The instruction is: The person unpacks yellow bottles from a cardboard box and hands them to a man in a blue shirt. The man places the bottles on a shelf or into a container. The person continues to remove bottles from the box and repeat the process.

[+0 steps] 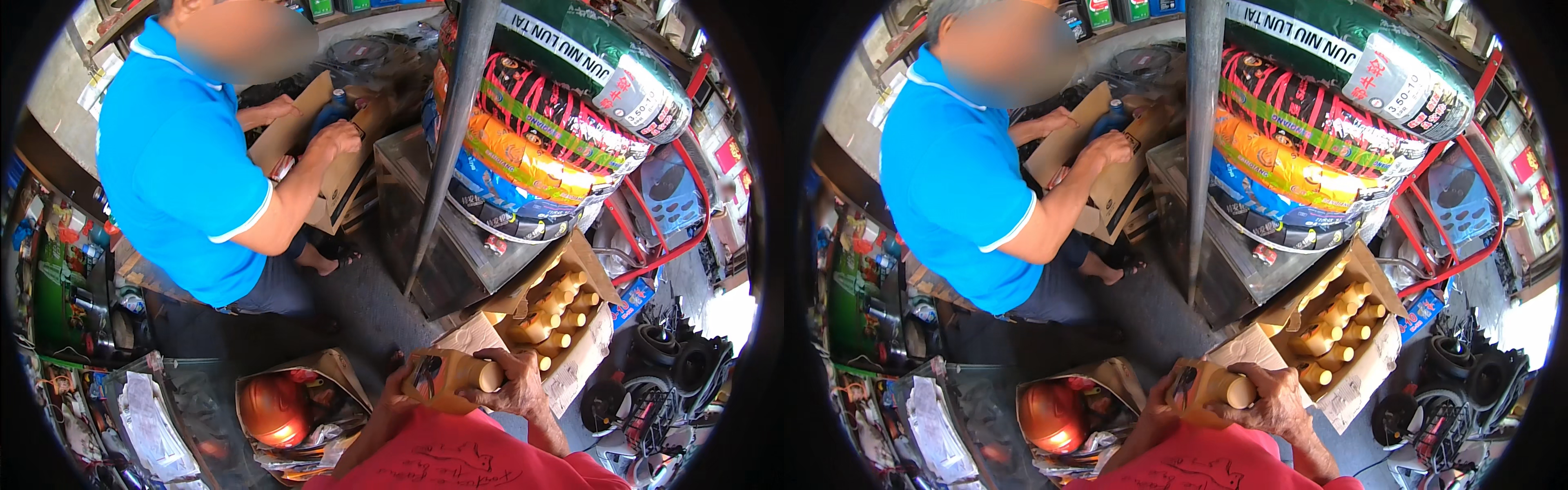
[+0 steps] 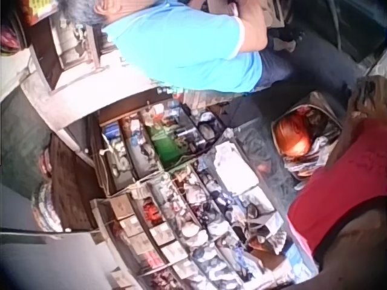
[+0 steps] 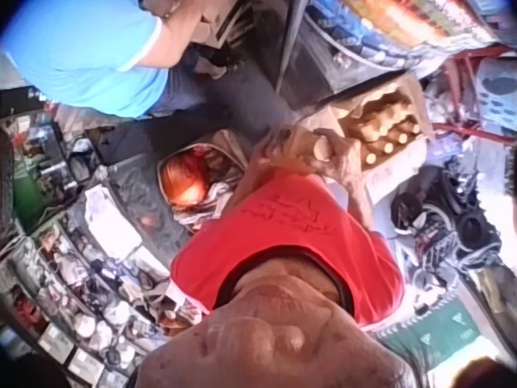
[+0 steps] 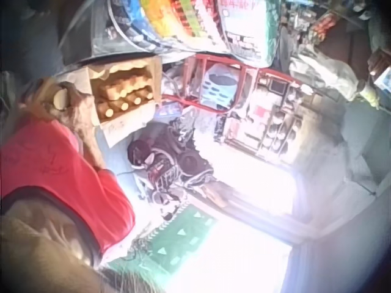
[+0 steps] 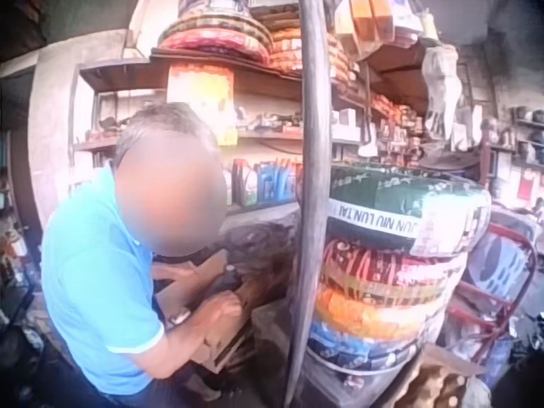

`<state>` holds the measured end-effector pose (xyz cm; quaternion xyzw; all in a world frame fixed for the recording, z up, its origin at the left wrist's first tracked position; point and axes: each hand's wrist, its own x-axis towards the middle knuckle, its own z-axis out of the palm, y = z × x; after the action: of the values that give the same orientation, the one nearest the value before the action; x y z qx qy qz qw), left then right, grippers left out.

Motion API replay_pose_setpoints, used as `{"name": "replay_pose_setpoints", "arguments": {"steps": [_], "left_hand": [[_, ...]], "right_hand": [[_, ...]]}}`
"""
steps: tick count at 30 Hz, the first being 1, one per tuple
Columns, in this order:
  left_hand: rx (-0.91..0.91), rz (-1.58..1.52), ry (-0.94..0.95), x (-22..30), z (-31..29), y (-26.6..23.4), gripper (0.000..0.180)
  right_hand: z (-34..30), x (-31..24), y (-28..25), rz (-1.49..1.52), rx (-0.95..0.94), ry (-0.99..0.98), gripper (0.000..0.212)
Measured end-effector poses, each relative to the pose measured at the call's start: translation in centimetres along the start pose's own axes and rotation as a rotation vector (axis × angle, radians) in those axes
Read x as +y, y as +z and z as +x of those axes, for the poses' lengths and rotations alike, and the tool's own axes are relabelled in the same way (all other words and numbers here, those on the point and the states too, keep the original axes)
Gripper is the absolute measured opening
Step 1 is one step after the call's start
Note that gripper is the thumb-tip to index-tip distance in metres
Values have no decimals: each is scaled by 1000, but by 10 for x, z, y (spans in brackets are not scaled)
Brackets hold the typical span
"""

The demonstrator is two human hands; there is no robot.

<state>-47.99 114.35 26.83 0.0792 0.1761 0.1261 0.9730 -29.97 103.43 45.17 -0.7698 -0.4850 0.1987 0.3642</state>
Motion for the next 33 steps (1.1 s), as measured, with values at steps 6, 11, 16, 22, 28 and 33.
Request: {"name": "replay_pose_setpoints", "arguments": {"steps": [6, 11, 16, 22, 28, 33], "left_hand": [[-169, -229, -74, 1, 20, -39, 57], [-28, -251, -161, 3, 16, -47, 46], [-1, -302, -75, -9, 7, -32, 42], [159, -162, 11, -46, 5, -51, 40], [184, -372, -10, -113, 13, -26, 42], [400, -185, -112, -182, 10, -34, 51]], "right_hand": [[2, 7, 9, -41, 62, 4, 47], [10, 0, 2, -142, -47, 63, 51], [5, 17, 10, -190, -26, 45, 49], [-19, 30, 7, -132, 12, -12, 44], [-61, 71, -16, -156, 58, -23, 44], [-86, 107, -38, -314, 49, -19, 41]]}}
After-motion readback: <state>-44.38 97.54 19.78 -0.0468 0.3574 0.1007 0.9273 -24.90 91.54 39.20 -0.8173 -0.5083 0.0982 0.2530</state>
